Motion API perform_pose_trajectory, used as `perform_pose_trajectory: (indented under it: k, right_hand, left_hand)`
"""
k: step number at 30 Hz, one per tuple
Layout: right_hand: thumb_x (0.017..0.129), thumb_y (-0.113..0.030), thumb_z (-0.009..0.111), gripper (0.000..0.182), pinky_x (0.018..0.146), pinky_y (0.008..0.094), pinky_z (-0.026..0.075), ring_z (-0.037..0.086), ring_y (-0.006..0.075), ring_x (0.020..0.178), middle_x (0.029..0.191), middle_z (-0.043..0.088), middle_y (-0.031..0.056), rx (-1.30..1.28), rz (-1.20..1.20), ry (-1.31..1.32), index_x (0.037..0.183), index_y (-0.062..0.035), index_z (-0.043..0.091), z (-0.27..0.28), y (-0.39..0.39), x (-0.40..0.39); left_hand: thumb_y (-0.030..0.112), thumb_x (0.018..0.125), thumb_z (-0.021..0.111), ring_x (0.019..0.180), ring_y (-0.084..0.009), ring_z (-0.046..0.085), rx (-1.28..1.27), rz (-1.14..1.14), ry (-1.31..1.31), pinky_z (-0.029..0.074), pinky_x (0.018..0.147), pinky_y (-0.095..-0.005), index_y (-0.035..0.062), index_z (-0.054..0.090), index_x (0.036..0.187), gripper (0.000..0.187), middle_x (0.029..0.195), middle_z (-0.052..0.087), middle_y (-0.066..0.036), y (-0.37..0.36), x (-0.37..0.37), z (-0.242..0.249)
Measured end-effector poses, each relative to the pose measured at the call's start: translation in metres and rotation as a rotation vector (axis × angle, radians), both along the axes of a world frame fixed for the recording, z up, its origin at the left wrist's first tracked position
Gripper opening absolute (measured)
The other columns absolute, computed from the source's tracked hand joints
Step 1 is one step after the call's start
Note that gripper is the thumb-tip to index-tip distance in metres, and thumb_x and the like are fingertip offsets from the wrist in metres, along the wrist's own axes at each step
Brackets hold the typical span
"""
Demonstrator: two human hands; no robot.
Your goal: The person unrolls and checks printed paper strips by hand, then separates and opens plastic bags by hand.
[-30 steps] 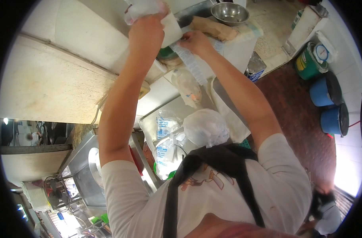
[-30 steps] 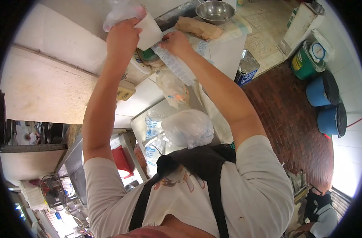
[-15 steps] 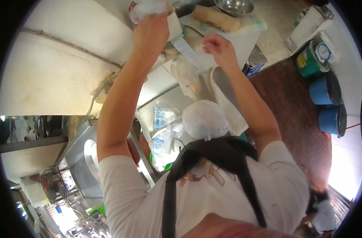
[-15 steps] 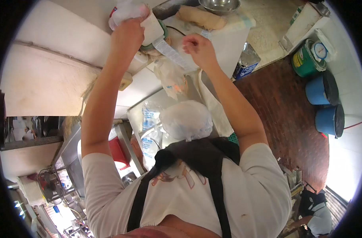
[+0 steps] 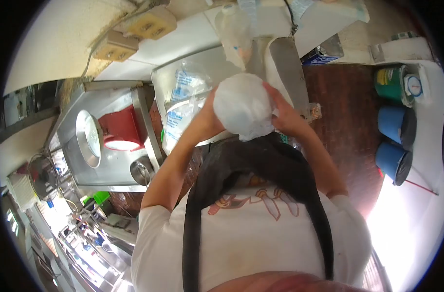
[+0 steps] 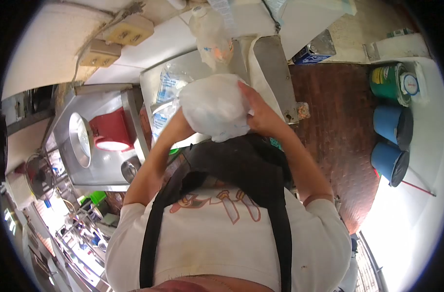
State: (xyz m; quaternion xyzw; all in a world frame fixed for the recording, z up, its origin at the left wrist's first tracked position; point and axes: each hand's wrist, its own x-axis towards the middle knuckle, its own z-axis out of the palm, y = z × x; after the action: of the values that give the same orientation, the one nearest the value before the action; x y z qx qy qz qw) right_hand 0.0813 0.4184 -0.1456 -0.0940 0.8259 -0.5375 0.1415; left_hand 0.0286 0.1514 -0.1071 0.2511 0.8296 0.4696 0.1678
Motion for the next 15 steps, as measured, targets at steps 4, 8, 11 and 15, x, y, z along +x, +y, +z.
perform_pose_trajectory:
  k: [4, 8, 11, 15]
  right_hand:
    - [0.072, -0.013, 0.079, 0.092, 0.115, 0.0419, 0.03, 0.038, 0.0361, 0.139, 0.149, 0.04, 0.0192, -0.164, -0.034, 0.156, 0.151, -0.0065, 0.032, -0.039, -0.031, -0.019]
    - [0.077, -0.008, 0.073, 0.072, 0.11, 0.0409, 0.036, 0.048, 0.0368, 0.13, 0.138, 0.051, 0.0186, -0.103, -0.065, 0.204, 0.143, -0.0064, 0.044, -0.046, -0.025, -0.018]
    - [0.081, 0.002, 0.065, 0.053, 0.099, 0.0383, 0.045, 0.058, 0.0321, 0.117, 0.128, 0.058, 0.0153, 0.118, -0.177, 0.331, 0.133, -0.0052, 0.054, -0.031, -0.014, -0.007]
    - [0.086, 0.007, 0.06, 0.034, 0.083, 0.0297, 0.051, 0.063, 0.0192, 0.096, 0.112, 0.063, 0.0105, 0.124, -0.482, 0.371, 0.119, -0.003, 0.063, 0.04, -0.026, 0.03]
  left_hand:
    - [0.012, 0.07, 0.083, 0.133, -0.0358, 0.044, 0.007, 0.022, 0.021, 0.035, 0.112, -0.0392, 0.001, 0.037, 0.145, 0.089, 0.143, 0.045, -0.021, 0.013, 0.008, -0.096]
    - [0.013, 0.073, 0.08, 0.131, -0.038, 0.046, 0.088, 0.199, -0.04, 0.038, 0.11, -0.0395, -0.0009, 0.04, 0.143, 0.082, 0.145, 0.043, -0.022, 0.002, 0.03, -0.088]
    - [0.012, 0.078, 0.078, 0.127, -0.0395, 0.05, -0.051, 0.159, 0.083, 0.041, 0.108, -0.04, 0.0017, 0.05, 0.138, 0.067, 0.141, 0.049, -0.023, -0.035, 0.039, -0.057]
    - [0.012, 0.08, 0.074, 0.101, -0.0357, 0.062, -0.224, 0.341, 0.044, 0.049, 0.09, -0.0432, 0.0033, 0.064, 0.118, 0.041, 0.103, 0.065, -0.018, -0.095, 0.039, -0.077]
